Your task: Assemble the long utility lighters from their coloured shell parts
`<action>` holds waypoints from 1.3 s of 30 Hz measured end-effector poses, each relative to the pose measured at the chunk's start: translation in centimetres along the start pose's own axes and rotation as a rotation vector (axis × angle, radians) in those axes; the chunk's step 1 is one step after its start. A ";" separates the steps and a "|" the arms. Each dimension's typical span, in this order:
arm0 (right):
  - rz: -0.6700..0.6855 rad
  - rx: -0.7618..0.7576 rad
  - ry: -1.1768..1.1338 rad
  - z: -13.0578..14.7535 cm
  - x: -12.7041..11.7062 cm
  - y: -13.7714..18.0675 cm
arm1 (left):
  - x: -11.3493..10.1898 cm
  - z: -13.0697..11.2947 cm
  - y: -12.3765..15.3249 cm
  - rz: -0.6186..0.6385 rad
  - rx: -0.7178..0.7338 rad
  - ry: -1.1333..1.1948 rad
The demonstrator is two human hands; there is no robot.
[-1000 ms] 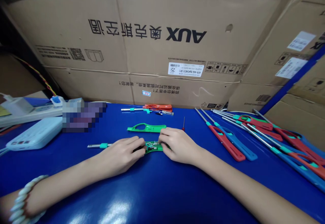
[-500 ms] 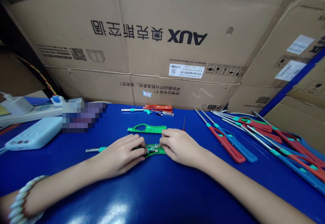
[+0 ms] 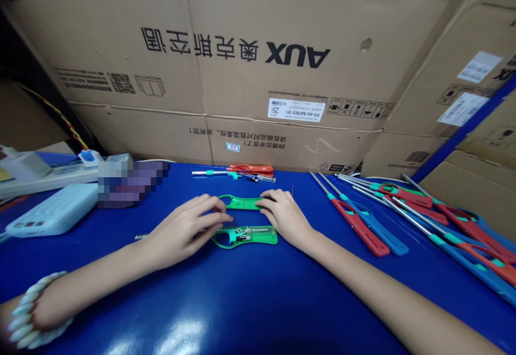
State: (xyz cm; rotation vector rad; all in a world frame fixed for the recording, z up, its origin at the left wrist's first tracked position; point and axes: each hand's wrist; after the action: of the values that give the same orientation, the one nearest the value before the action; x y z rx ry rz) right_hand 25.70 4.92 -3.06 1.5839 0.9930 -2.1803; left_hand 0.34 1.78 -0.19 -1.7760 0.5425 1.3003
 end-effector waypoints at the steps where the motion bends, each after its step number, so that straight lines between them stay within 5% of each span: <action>1: -0.010 -0.005 -0.013 0.0 0.0 0.0 | -0.1 0.4 0.0 -0.012 -0.034 -0.012; 10: -0.056 -0.005 -0.111 0.3 -0.3 0.0 | 0.0 4.5 0.3 0.060 -0.286 0.004; 15: -0.061 -0.031 -0.086 0.0 0.0 0.1 | 0.1 4.5 0.1 0.128 -0.296 0.075; 21: -0.109 -0.075 -0.079 0.0 -0.1 0.1 | -0.3 4.3 0.1 0.068 -0.273 0.163; 28: -0.225 -0.110 -0.118 0.4 -0.7 0.0 | -1.4 4.1 -0.1 0.103 -0.374 0.543; 39: 0.138 -0.072 -0.302 2.3 -3.8 0.2 | -2.0 2.6 0.1 0.129 -0.364 0.574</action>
State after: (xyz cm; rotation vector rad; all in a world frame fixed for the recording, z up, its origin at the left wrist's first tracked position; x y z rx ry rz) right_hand 25.49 2.59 0.73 1.2065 0.8335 -2.1776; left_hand -1.92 3.59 1.40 -2.4769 0.7788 1.0039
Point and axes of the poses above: each hand's wrist, its own y-axis away from the middle knuckle, its own x-axis out of the palm, z = x × y, and after that the axes turned 3 degrees about z, right-handed
